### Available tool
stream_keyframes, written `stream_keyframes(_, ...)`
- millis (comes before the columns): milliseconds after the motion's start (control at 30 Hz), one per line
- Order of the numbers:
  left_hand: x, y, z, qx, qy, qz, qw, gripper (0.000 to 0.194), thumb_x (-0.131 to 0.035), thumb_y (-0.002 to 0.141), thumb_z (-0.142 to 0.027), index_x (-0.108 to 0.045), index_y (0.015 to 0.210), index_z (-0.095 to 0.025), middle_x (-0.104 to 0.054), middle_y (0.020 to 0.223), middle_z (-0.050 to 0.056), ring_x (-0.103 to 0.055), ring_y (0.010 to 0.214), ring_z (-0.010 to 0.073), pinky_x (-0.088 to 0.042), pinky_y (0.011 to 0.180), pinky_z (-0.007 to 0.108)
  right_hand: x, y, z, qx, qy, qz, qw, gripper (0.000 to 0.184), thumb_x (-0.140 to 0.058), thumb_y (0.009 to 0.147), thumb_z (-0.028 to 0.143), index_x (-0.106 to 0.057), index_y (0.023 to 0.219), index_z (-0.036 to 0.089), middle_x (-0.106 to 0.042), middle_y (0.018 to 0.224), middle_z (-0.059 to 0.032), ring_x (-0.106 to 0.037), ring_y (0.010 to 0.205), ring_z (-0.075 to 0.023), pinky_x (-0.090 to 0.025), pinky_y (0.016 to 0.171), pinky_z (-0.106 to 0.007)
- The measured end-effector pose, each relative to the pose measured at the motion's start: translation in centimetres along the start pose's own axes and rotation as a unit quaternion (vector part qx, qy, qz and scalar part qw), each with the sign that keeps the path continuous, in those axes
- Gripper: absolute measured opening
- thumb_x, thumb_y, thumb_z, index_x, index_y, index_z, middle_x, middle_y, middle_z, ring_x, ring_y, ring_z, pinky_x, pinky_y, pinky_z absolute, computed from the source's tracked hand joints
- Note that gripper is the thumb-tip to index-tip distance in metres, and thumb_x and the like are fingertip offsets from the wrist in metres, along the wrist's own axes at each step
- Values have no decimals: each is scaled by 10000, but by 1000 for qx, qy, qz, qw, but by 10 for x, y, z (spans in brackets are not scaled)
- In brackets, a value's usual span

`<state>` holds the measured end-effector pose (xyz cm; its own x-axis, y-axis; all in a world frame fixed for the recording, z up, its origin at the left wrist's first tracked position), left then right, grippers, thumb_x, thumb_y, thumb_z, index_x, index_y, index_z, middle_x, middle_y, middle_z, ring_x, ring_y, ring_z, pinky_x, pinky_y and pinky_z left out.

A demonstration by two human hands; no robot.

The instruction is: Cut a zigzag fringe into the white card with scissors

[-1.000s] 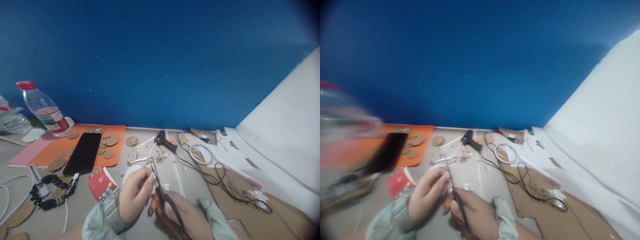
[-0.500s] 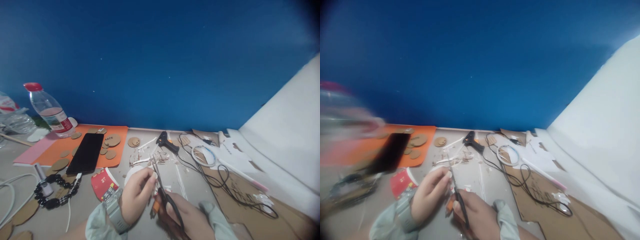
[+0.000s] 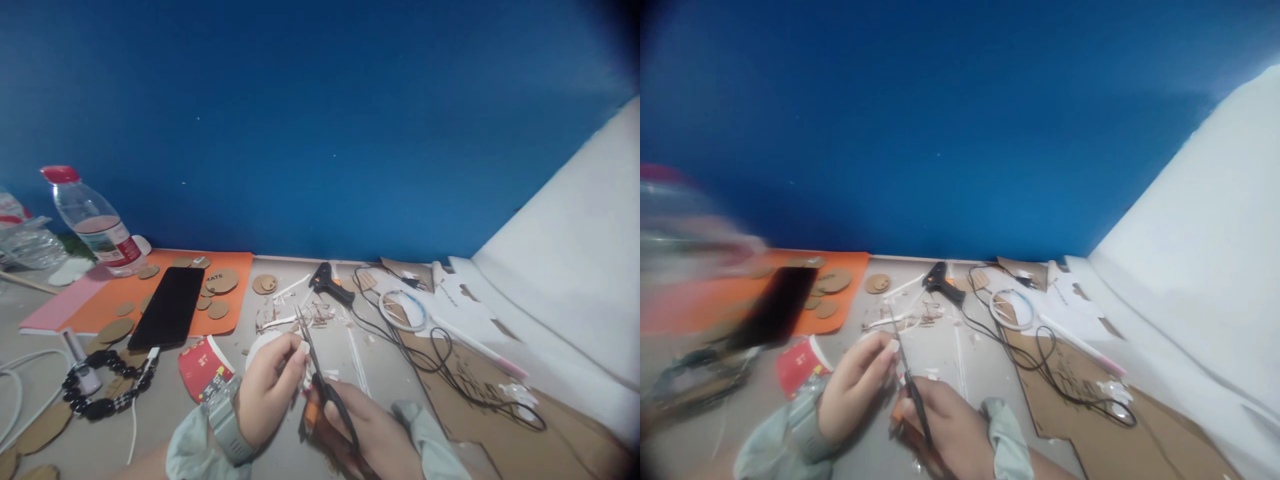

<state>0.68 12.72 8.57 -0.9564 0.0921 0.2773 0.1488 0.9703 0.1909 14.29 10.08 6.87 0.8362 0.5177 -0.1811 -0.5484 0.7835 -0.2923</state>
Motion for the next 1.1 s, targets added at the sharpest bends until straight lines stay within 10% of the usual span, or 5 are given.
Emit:
stream_keyframes(400, -8, -5, -2, -30, 45, 114, 992, 162, -436, 875, -261, -505, 747, -189, -538, 692, 0, -498, 669, 150, -386, 645, 255, 19, -1, 20, 85, -55, -189, 977, 247, -634, 787, 369, -550, 918, 178, -491, 629, 59, -427, 506, -87, -360, 488, -207)
stream_keyframes(1100, -15, -2, -6, 9, 86, 150, 985, 140, -441, 837, -202, -546, 746, -185, -592, 704, 25, -536, 668, 170, -412, 653, 267, 28, 2, 25, 117, -161, -176, 964, 124, -597, 834, 288, -560, 793, 177, -548, 687, 31, -553, 665, -141, -458, 630, -244)
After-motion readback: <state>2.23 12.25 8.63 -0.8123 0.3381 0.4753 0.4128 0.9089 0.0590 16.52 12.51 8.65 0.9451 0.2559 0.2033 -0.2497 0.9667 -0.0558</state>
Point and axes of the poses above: each hand's wrist, its own y-axis towards the middle knuckle, its own x-axis out of the back of the hand, z = x × y, the point moved 4 cm from there along y, towards the middle knuckle
